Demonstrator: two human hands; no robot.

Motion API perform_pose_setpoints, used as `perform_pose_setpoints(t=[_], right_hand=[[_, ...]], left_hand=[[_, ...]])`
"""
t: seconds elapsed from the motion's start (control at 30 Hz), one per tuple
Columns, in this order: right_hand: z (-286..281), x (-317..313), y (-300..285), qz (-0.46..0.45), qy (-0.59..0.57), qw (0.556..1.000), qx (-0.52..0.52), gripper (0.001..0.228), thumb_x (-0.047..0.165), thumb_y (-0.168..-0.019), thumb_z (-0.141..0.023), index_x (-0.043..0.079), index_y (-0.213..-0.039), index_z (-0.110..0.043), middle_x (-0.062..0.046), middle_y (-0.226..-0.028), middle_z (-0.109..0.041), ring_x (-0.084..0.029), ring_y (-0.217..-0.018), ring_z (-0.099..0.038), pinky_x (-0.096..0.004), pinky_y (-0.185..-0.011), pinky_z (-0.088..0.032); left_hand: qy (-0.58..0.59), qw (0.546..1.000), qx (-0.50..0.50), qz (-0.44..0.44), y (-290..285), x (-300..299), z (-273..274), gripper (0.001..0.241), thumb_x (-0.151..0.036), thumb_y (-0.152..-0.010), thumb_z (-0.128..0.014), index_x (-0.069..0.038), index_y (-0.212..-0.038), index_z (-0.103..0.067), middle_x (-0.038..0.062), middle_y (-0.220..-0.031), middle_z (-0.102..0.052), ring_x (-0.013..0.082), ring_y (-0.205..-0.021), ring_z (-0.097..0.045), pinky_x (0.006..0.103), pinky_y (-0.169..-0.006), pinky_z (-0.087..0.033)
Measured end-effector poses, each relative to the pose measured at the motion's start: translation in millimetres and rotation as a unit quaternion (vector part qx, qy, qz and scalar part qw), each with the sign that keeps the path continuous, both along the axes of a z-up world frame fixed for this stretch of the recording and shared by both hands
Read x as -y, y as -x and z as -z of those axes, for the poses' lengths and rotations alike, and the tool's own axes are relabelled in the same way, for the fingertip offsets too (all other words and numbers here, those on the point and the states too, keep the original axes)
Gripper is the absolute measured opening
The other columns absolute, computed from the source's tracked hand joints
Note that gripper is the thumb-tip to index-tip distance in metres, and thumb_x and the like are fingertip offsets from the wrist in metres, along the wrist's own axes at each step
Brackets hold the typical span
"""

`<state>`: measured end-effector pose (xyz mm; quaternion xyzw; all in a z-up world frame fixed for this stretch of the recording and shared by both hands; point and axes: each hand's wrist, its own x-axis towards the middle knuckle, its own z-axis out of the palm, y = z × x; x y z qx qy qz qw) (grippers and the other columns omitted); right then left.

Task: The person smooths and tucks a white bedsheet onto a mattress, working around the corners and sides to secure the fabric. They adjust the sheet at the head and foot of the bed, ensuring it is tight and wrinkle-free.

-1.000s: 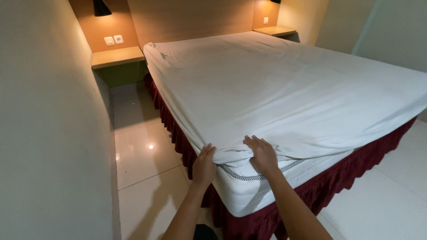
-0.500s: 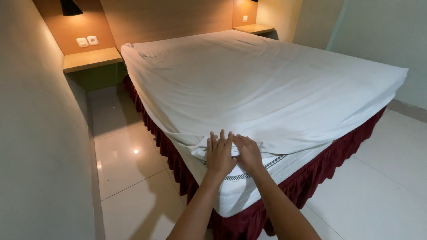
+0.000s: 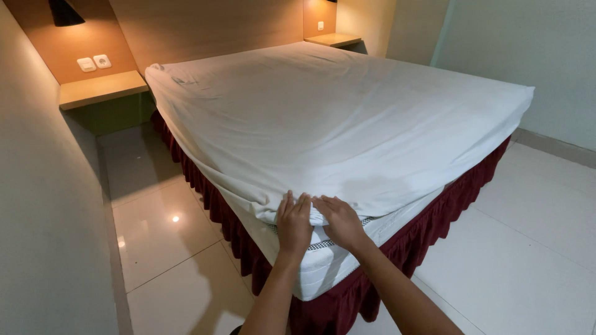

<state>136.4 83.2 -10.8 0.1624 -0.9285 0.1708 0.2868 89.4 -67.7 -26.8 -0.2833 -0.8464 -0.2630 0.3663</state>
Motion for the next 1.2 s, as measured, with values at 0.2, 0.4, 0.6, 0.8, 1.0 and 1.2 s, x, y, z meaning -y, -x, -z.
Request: perform_pose_setpoints(t=[0.2,0.4,0.6,0.8,1.0,1.2], right_hand=[[-10.5,-35.2,6.7,0.138,-0.07,0.988,-0.004,0.071,0.0,-0.066,-0.076,0.009,-0.134,-0.06,-0.013,-0.139,-0.063,-0.031,-0.137,-0.051,-0.049,-0.117,-0.034],[22.3,-70.3,9.8,0.151,-0.066,0.986,-0.031,0.074,-0.006,-0.079,-0.06,-0.002,-0.151,-0.046,-0.023,-0.155,-0.048,-0.039,-0.142,-0.045,-0.052,-0.119,-0.03],[48.1,-61.2,-36.6,0.189,-0.099,0.977,0.018,0.064,-0.015,-0.083,-0.053,-0.006,-0.145,-0.045,-0.027,-0.157,-0.04,-0.042,-0.149,-0.035,-0.055,-0.123,-0.026],[56.3,-48.4,-56.9,0.184,-0.033,0.982,-0.018,0.063,-0.017,-0.083,-0.052,-0.007,-0.145,-0.046,-0.027,-0.157,-0.039,-0.041,-0.15,-0.033,-0.053,-0.122,-0.028],[53.0,-46.2,-59.2,0.21,-0.036,0.976,0.033,0.071,-0.013,-0.081,-0.058,-0.001,-0.15,-0.043,-0.021,-0.162,-0.037,-0.036,-0.154,-0.029,-0.048,-0.125,-0.026],[-9.6,-20.5,-72.4,0.157,-0.003,0.978,0.14,0.094,0.02,-0.076,-0.079,0.001,-0.156,-0.032,-0.02,-0.167,-0.027,-0.033,-0.152,-0.02,-0.052,-0.125,-0.015]], left_hand=[[-0.031,0.996,0.021,0.079,-11.1,9.2,-15.2,0.064,0.01,-0.065,-0.078,0.001,-0.127,-0.068,0.018,-0.132,-0.068,0.0357,-0.137,-0.053,0.0487,-0.114,-0.039],[-0.026,0.996,-0.019,0.082,-8.4,8.9,-5.4,0.062,0.013,-0.067,-0.077,-0.002,-0.127,-0.07,0.014,-0.134,-0.069,0.0308,-0.139,-0.055,0.0464,-0.116,-0.042],[-0.009,0.994,-0.037,0.106,-8.9,9.1,-9.0,0.059,0.012,-0.069,-0.076,0.0,-0.126,-0.069,0.016,-0.133,-0.069,0.0335,-0.138,-0.055,0.047,-0.112,-0.042],[0.038,0.992,-0.042,0.11,-10.8,8.5,-6.1,0.053,0.013,-0.073,-0.068,0.0,-0.125,-0.07,0.016,-0.133,-0.07,0.0335,-0.136,-0.057,0.0458,-0.111,-0.044],[0.024,0.994,-0.037,0.101,-9.5,7.6,-1.8,0.05,0.012,-0.076,-0.07,-0.003,-0.123,-0.071,0.013,-0.131,-0.071,0.032,-0.135,-0.06,0.0447,-0.111,-0.047],[-0.014,0.995,-0.023,0.097,-11.8,7.2,-7.3,0.055,0.009,-0.07,-0.076,-0.001,-0.124,-0.07,0.016,-0.128,-0.071,0.0338,-0.131,-0.06,0.047,-0.108,-0.046]])
